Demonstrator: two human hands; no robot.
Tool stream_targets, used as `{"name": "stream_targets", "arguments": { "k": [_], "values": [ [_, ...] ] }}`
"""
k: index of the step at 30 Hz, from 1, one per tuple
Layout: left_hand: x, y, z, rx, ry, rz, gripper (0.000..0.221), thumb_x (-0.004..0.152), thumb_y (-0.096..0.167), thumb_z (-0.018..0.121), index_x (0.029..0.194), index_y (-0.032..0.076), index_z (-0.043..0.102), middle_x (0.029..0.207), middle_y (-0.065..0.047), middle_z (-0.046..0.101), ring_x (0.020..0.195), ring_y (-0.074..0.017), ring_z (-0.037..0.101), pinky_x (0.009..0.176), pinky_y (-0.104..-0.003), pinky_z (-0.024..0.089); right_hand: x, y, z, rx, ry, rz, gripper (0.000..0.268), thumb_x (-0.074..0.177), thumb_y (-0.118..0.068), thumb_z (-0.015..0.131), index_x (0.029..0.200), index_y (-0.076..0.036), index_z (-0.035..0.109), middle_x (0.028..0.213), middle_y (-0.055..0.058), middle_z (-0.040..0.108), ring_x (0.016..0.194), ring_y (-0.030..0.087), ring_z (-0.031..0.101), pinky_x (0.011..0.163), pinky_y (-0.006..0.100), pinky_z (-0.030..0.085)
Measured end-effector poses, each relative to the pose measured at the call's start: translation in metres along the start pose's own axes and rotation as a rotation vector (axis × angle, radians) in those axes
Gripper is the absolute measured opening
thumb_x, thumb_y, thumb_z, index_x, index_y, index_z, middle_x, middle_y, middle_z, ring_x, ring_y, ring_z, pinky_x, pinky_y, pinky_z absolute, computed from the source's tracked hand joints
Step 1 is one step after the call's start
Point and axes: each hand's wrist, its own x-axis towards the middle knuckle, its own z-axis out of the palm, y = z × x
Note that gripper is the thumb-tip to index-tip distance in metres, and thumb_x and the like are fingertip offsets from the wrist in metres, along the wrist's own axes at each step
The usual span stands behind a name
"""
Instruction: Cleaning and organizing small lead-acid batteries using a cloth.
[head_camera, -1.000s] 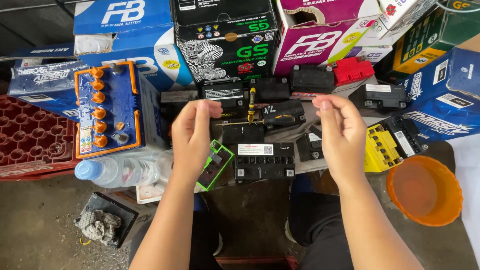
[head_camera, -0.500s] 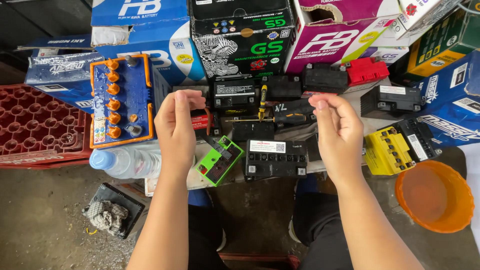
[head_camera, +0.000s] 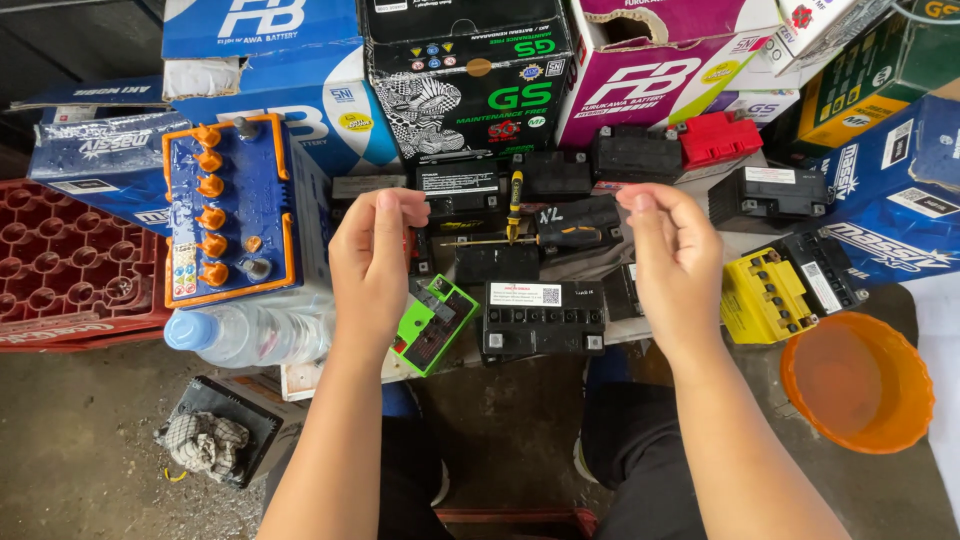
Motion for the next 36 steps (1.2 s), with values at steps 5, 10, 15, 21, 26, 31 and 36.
{"name": "stream_targets", "arguments": {
  "k": [5, 10, 15, 21, 26, 31, 36],
  "values": [
    [0.003, 0.001, 0.000, 0.002, 0.014, 0.019, 0.036, 0.113, 0.024, 0.044, 0.105, 0.004, 0.072, 0.089, -0.010, 0.072, 0.086, -0.0193, 0.070, 0.086, -0.036, 0.059, 0.006, 0.014, -0.017, 0.003, 0.046, 0.013, 0.036, 0.118, -0.026, 0.042, 0.117, 0.000, 0.066, 0.114, 0.019, 0.070, 0.119, 0.029, 0.066, 0.101, 0.042, 0.055],
    [0.005, -0.002, -0.004, 0.002, 0.039, 0.028, 0.037, 0.114, 0.025, 0.042, 0.107, 0.004, 0.072, 0.090, -0.010, 0.072, 0.086, -0.0197, 0.070, 0.087, -0.037, 0.059, 0.007, 0.015, -0.024, 0.002, 0.091, 0.068, 0.054, 0.119, -0.041, 0.033, 0.109, -0.004, 0.071, 0.113, 0.014, 0.073, 0.117, 0.024, 0.068, 0.101, 0.037, 0.056],
    [0.005, -0.005, -0.014, 0.029, 0.056, 0.040, 0.040, 0.115, 0.028, 0.040, 0.107, 0.005, 0.071, 0.091, -0.011, 0.071, 0.087, -0.0194, 0.070, 0.088, -0.038, 0.059, 0.004, 0.015, -0.018, 0.015, 0.073, 0.046, 0.054, 0.119, -0.037, 0.038, 0.095, -0.004, 0.072, 0.105, 0.012, 0.073, 0.106, 0.021, 0.068, 0.102, 0.036, 0.055],
    [0.000, 0.005, -0.018, 0.115, 0.039, 0.096, 0.030, 0.112, 0.019, 0.047, 0.107, 0.003, 0.072, 0.091, -0.013, 0.073, 0.085, -0.0218, 0.071, 0.085, -0.040, 0.059, -0.002, 0.016, -0.013, -0.072, 0.003, -0.014, 0.053, 0.119, -0.032, 0.044, 0.083, -0.005, 0.072, 0.112, 0.011, 0.074, 0.113, 0.023, 0.066, 0.107, 0.040, 0.048],
    [-0.002, 0.011, -0.023, 0.210, 0.001, 0.206, 0.025, 0.111, 0.018, 0.052, 0.106, 0.005, 0.073, 0.090, -0.011, 0.072, 0.082, -0.0256, 0.073, 0.082, -0.040, 0.059, -0.002, 0.014, -0.007, -0.116, -0.022, -0.048, 0.045, 0.117, -0.025, 0.055, 0.079, -0.005, 0.070, 0.116, 0.009, 0.073, 0.102, 0.018, 0.065, 0.092, 0.033, 0.050],
    [-0.002, 0.009, -0.030, 0.200, 0.012, 0.215, 0.026, 0.112, 0.019, 0.049, 0.110, 0.005, 0.071, 0.094, -0.011, 0.072, 0.085, -0.0239, 0.072, 0.084, -0.040, 0.059, -0.006, 0.005, -0.004, -0.141, -0.037, -0.053, 0.043, 0.113, -0.022, 0.063, 0.074, -0.005, 0.068, 0.114, 0.006, 0.074, 0.089, 0.012, 0.062, 0.080, 0.028, 0.048],
    [-0.002, 0.009, -0.028, 0.160, 0.004, 0.212, 0.026, 0.112, 0.018, 0.048, 0.111, 0.003, 0.070, 0.096, -0.011, 0.071, 0.087, -0.0231, 0.071, 0.085, -0.039, 0.058, -0.005, 0.010, -0.007, -0.164, -0.042, -0.050, 0.042, 0.112, -0.020, 0.065, 0.072, -0.007, 0.067, 0.114, 0.004, 0.075, 0.067, 0.005, 0.051, 0.065, 0.023, 0.042]
  ]
}}
